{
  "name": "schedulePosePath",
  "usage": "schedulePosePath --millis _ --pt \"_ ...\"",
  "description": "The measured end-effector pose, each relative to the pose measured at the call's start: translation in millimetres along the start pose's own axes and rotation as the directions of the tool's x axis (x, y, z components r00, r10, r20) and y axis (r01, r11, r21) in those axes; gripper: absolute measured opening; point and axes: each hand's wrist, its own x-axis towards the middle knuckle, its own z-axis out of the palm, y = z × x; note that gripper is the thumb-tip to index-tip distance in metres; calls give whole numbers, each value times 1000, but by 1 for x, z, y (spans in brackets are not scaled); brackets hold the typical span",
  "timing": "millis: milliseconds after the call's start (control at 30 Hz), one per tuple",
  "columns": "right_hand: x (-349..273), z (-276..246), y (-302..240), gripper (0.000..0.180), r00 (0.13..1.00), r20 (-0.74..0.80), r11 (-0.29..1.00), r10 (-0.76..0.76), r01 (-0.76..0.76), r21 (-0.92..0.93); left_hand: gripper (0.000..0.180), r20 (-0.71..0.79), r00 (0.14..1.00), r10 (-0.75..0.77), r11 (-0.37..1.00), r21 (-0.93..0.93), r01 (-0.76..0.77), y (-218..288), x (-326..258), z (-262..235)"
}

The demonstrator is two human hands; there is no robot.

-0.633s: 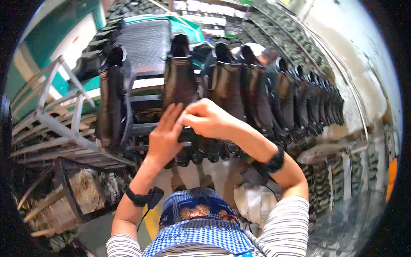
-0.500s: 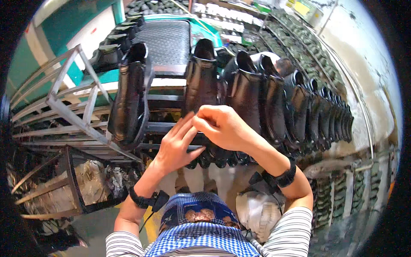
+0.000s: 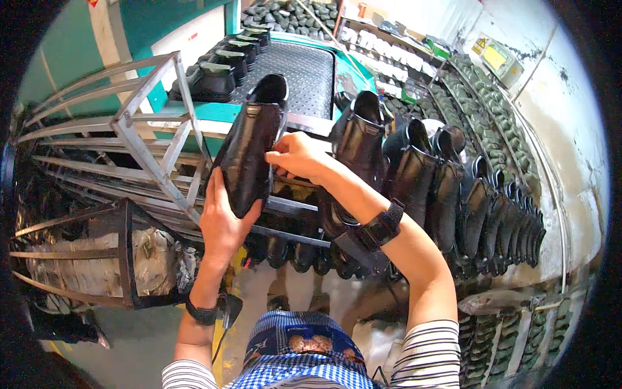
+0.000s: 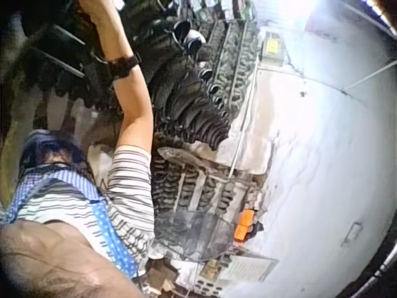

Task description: Inspecting and cleaning shoes on a production rack.

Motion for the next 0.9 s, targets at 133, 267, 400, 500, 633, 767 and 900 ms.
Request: schedulePosePath --millis 133,267,400,500,633,767,900 --pt "4 1 -3 25 999 -23 998 25 -24 59 85 16 1000 -11 999 -37 11 0 1 -3" --pt "7 2 -7 23 981 -138 929 -136 78 -361 83 2 1000 -18 999 -38 18 -3 0 -1" --pt "1 -9 13 14 713 24 334 -701 358 -872 82 -4 1000 2 999 -46 -2 0 1 0" --pt "7 -24 -10 15 683 -125 391 -720 251 -886 83 -33 999 18 1000 6 -18 -3 0 1" --pt "7 -33 -24 17 711 -282 534 -644 155 -831 83 -12 1000 -19 1000 9 20 1 1 4" --pt "-8 -15 -30 15 802 -245 783 -545 382 -492 83 -36 999 14 1000 26 -13 -4 -1 6" --pt "-5 1 -24 20 855 -142 833 -498 426 -353 83 -33 999 31 1000 0 -31 -1 1 4"
